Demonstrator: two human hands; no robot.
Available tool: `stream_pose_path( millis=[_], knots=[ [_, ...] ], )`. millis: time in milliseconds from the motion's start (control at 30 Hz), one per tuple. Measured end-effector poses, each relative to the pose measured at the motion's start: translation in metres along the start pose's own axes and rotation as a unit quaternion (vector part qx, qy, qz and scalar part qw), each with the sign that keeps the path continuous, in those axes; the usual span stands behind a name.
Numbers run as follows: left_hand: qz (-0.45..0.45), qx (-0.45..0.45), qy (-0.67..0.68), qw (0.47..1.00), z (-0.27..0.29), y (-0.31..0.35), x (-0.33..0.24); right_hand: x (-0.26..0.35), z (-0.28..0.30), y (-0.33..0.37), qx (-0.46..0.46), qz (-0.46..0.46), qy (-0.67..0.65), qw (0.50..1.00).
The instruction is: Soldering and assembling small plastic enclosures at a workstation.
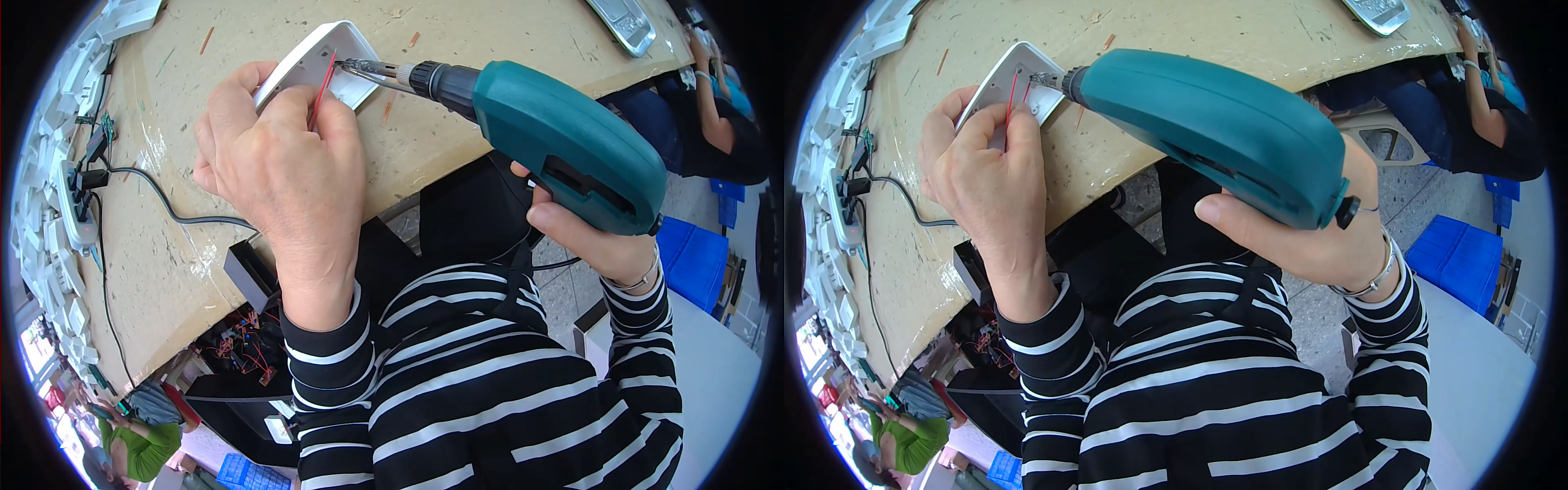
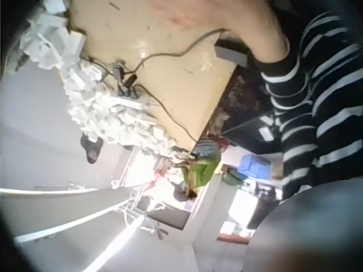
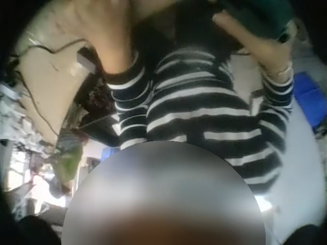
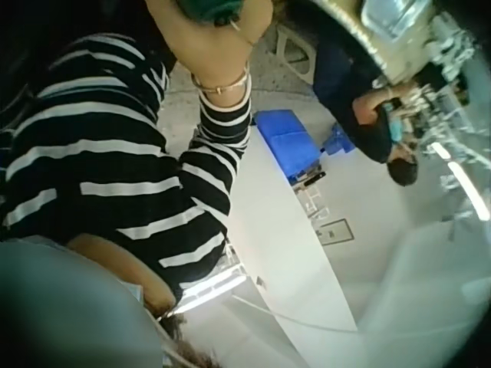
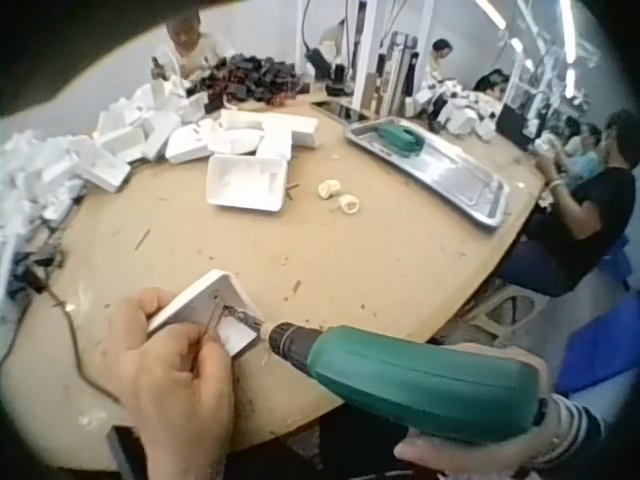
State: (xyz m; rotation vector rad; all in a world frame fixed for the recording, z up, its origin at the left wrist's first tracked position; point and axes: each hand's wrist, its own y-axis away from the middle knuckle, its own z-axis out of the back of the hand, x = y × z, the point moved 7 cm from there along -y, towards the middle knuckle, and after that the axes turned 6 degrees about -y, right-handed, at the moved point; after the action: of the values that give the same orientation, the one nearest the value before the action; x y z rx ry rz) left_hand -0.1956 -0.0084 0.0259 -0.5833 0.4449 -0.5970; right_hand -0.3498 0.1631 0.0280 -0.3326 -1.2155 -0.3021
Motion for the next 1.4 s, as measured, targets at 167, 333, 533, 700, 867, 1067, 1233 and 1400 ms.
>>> stream_pose_path(
  millis=[167,333,533,700,867,1067,1233,1400],
  knots=[
    [0.0,-0.002,0.004,1.0,0.001,0.0,0.0,0.001,0.001,-0.002,0.004,0.007,0.005,1.0],
    [-0.002,-0.005,0.001,1.0,0.001,0.0,-0.001,0.003,0.002,-0.002,0.004,0.019,0.01,1.0],
    [0.006,0.015,-0.032,0.999,0.003,0.0,-0.001,0.01,0.002,-0.006,0.038,0.054,0.05,0.997],
    [0.006,0.013,-0.035,0.999,0.002,0.0,-0.001,0.009,0.002,-0.004,0.016,0.022,0.013,1.0],
    [0.007,0.012,-0.034,0.999,0.003,0.0,-0.002,0.009,0.001,-0.006,0.042,0.003,0.044,0.998],
    [0.002,-0.002,-0.005,1.0,0.0,0.0,0.001,0.011,0.004,-0.008,0.015,0.026,0.028,0.999],
    [0.001,-0.007,0.006,1.0,0.001,0.0,0.0,0.022,0.002,-0.011,0.024,0.067,0.038,0.997],
    [-0.001,-0.006,-0.004,1.0,0.001,-0.001,0.0,0.02,0.003,-0.011,0.028,0.059,0.036,0.997]
  ],
)
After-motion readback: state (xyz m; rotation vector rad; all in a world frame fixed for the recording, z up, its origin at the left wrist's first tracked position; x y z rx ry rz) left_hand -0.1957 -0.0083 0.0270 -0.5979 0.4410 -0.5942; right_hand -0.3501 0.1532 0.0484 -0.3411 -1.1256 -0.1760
